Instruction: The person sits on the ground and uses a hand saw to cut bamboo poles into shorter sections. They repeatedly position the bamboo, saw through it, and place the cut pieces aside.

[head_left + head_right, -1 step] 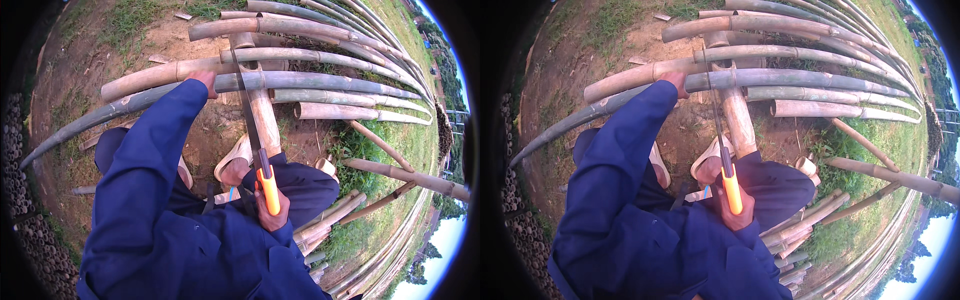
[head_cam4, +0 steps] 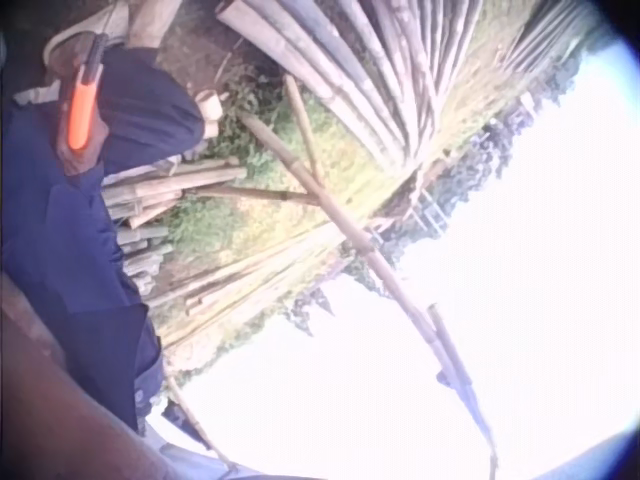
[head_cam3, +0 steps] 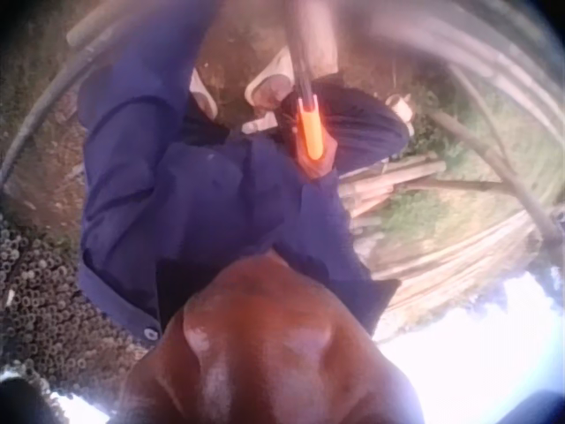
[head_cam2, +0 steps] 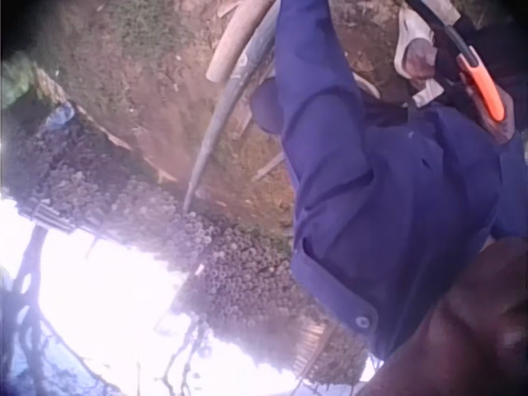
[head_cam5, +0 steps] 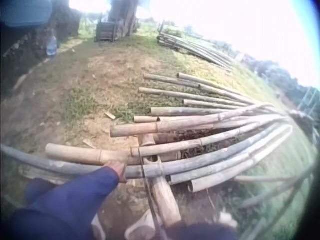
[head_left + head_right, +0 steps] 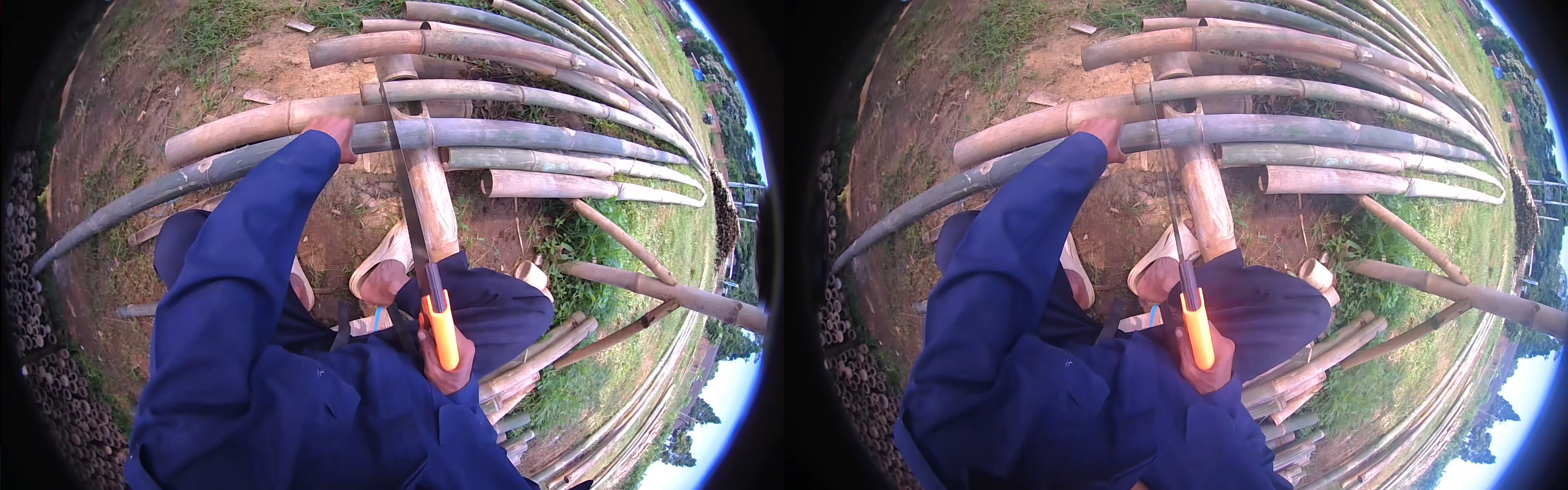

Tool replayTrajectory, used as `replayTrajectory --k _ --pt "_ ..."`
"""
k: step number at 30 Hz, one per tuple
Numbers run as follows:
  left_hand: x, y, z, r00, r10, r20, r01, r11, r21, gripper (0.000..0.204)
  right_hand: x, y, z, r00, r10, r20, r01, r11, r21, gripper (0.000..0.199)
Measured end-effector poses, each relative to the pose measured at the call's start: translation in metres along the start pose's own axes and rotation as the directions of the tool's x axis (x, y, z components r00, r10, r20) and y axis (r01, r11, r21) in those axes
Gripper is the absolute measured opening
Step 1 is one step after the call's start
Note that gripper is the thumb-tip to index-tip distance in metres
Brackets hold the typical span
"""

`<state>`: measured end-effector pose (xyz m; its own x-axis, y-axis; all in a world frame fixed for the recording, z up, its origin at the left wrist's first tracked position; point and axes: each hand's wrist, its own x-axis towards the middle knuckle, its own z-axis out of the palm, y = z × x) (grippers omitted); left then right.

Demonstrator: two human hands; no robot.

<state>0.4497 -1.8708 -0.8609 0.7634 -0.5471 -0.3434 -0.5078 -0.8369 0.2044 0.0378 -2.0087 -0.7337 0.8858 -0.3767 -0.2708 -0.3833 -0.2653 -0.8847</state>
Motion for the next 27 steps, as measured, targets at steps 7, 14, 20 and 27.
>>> replayTrajectory --k 7,14,20,27 --pt "0.012 0.001 -0.006 1.000 0.008 -0.021 -0.008 1.000 -0.013 0.058 0.059 -0.004 0.008 0.999 -0.041 -0.009 0.042 0.988 0.147 0.017" --pt "0.014 0.011 -0.011 1.000 -0.013 -0.028 0.013 1.000 0.013 0.054 -0.011 0.015 -0.010 0.997 -0.066 -0.042 0.068 0.997 0.037 0.041" --pt "0.003 -0.003 -0.005 0.999 -0.048 0.006 0.048 0.999 -0.010 0.053 0.085 0.008 0.009 0.996 -0.088 0.027 0.083 0.985 0.154 0.019" --pt "0.007 0.010 0.001 0.999 0.027 -0.027 -0.029 0.998 -0.055 0.049 0.075 0.010 0.016 0.994 -0.093 -0.053 0.103 0.966 0.239 0.018"
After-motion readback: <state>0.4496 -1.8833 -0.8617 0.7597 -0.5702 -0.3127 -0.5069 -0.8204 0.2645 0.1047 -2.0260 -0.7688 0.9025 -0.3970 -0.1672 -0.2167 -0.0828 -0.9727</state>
